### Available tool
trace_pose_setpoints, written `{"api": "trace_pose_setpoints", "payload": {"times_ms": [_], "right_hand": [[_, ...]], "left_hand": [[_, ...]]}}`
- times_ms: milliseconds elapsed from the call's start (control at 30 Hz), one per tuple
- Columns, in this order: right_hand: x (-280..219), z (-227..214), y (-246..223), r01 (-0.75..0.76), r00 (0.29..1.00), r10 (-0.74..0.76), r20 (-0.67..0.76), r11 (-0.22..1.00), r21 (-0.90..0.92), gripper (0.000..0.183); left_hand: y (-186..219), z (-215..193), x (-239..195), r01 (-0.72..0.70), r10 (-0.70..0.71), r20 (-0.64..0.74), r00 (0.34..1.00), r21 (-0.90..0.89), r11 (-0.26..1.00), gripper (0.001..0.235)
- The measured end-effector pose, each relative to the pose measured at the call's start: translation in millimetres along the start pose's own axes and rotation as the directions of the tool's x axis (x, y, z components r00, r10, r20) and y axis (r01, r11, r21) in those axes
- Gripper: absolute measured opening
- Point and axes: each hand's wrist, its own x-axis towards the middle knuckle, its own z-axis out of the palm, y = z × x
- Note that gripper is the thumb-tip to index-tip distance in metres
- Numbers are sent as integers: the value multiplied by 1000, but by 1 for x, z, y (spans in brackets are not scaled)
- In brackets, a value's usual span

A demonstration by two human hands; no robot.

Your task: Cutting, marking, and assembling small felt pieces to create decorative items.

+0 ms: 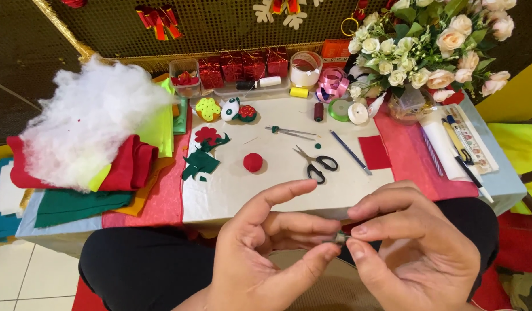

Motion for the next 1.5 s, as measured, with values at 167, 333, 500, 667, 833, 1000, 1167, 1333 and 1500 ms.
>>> {"api": "trace_pose_setpoints", "payload": {"times_ms": [167, 333, 500, 667, 833, 1000, 1167, 1333, 1500], "right_hand": [[6, 0, -3, 41, 999, -42, -10, 995, -90, 8], [7, 5, -7, 77, 997, -77, -2, 991, -106, 9], [3, 5, -2, 238, 969, -248, 13, 909, -342, 6], [5, 9, 5, 361, 932, -329, 150, 812, -459, 5], [13, 17, 13, 366, 930, -291, 224, 789, -494, 5], [15, 33, 26, 381, 924, -297, 239, 743, -550, 17], [16, 40, 34, 287, 949, -155, 274, 784, -551, 9], [15, 52, 45, 278, 946, -144, 292, 823, -495, 8], [12, 59, 56, 436, 888, -285, 360, 771, -465, 13]], "left_hand": [[-2, -2, 1, 70, -69, 42, 997, -20, 997, 59], [-10, 1, -2, -106, 105, 12, 994, 50, 993, 29], [-7, -2, 4, -343, 326, 107, 939, 262, 902, 19], [-16, -9, 10, -325, 329, 54, 943, 373, 869, 20], [-27, -17, 19, -249, 267, -39, 963, 250, 936, 17], [-38, -30, 31, -208, 215, -33, 976, 151, 966, 19], [-49, -46, 38, -87, 95, -63, 993, 132, 988, 16], [-57, -61, 37, 166, -169, 0, 986, -204, 965, 24], [-69, -83, 39, 390, -339, 196, 920, -375, 841, 28]]}}
